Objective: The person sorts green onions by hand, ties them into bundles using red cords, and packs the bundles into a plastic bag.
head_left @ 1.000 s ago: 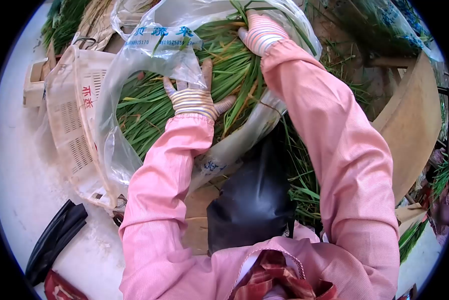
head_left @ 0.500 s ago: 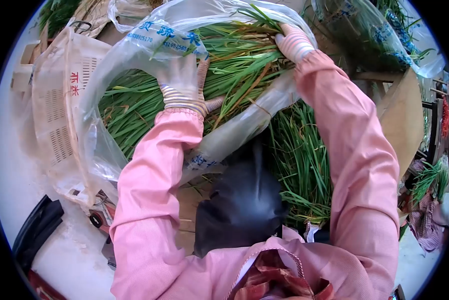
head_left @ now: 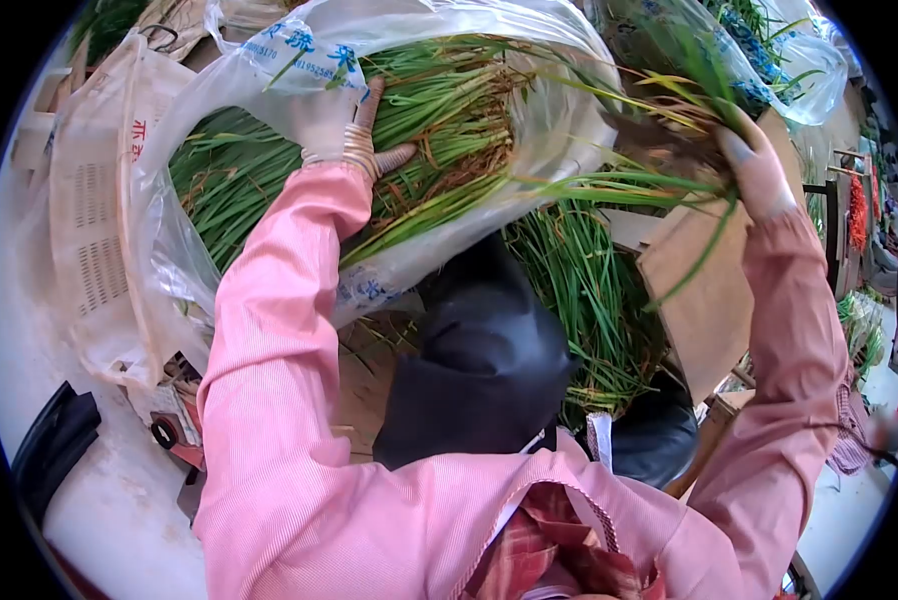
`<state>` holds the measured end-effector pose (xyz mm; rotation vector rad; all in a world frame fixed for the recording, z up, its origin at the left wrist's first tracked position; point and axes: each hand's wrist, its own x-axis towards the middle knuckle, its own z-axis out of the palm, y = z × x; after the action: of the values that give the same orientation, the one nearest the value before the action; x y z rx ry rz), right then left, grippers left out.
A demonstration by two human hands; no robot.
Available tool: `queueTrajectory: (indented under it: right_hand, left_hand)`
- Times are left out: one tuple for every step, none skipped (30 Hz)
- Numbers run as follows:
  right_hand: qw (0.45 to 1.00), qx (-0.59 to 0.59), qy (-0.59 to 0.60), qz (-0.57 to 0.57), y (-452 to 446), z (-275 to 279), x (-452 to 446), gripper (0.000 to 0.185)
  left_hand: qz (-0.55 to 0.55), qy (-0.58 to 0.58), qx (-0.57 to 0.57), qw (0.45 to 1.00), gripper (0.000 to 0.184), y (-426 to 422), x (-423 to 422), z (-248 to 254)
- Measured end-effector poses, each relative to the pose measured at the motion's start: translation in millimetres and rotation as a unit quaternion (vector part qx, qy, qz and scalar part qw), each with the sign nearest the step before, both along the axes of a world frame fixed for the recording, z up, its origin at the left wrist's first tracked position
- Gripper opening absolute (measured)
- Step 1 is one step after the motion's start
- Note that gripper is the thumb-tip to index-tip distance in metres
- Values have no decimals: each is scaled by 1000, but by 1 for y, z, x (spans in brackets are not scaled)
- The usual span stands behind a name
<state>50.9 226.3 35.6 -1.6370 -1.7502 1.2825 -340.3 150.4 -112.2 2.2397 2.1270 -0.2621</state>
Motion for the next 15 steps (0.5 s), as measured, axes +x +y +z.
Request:
queueTrajectory:
  right_hand:
    - [998,9,-12,-61,-17,13,14,34]
    - [996,4,-14,-84,-31,21,41,33]
    - [994,-1,-16,-107,-49,30,61,33]
    - [992,-17,2,-124,-78,44,59,29]
    - [989,-34,21,-141,-110,57,53,25]
    - [973,-121,-8,-195,-136,64,43,21]
    - [946,-207,-37,-246,-163,67,33,17]
    - [976,-143,29,-160,-198,52,30,13]
    - [986,-130,-87,57,-215,43,36,10]
    - [985,-60,-120,113,-243,15,32,11]
    - [952,-171,-177,184,-274,-36,58,27]
    - [753,-288,-442,392,-272,-38,31,55]
    - [725,-285,-472,413,-280,-38,22,74]
    - [737,-243,-495,391,-279,-36,12,73]
    - [744,-205,-517,371,-273,-26,1,72]
  left_hand:
    - [1,-1,-2,1000,98,-2,1,3]
    - [2,19,-6,1000,98,-3,4,9]
    - [3,39,-10,999,97,-3,7,16]
    - [24,58,-34,997,95,-1,12,22]
    - [25,58,-34,997,95,-3,10,18]
    - [8,54,20,998,94,-5,7,10]
    - [-8,50,73,996,93,-6,5,6]
    - [-10,50,68,996,91,-5,4,8]
    - [-10,51,67,996,91,-5,1,4]
    - [-17,2,74,997,90,-3,-3,-3]
    - [-25,-45,83,995,90,-1,-8,-1]
    - [-26,-67,51,996,87,-1,-9,13]
    - [-31,-59,57,996,87,6,-14,29]
    - [-34,-58,3,998,86,11,-18,43]
    - [-32,-60,-58,996,85,10,-22,50]
